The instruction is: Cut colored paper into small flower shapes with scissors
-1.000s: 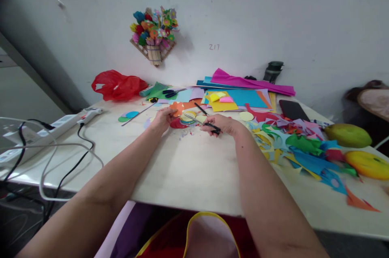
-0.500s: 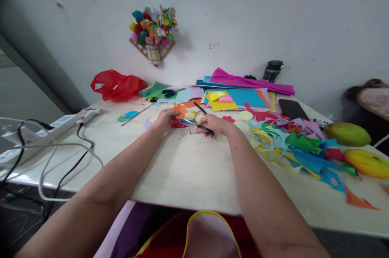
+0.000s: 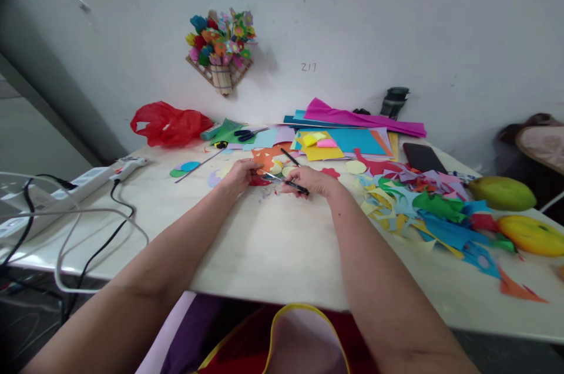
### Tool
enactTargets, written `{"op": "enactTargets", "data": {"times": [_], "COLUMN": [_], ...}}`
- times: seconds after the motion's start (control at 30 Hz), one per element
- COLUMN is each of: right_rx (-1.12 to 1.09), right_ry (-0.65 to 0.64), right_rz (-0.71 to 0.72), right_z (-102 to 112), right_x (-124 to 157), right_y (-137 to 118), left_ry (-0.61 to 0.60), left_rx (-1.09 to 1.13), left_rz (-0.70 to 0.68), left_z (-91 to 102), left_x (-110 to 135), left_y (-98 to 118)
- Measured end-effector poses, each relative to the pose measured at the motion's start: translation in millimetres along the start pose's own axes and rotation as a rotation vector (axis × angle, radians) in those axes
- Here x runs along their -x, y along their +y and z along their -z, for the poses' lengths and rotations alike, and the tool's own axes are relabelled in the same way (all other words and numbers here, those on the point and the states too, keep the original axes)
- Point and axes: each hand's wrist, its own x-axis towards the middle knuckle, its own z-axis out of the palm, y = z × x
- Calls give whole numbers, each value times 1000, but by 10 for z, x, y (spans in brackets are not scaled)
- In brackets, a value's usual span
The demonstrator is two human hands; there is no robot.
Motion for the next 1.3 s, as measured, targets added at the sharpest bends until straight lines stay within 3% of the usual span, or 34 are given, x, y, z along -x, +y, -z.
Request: {"op": "enactTargets", "data": {"times": [0.13,1.3], "right_rx": [9,25], "right_ry": [12,17], "right_rz": [-1,52], "right_z": [-6,-29], "right_x": [0,-25], "right_y": [-9,-6], "left_ry": [31,55], "left_rx": [-94,-46], "left_rz": [-1,-23], "left_z": [-19,-43], "left_x": [12,5], "left_y": [11,5]}}
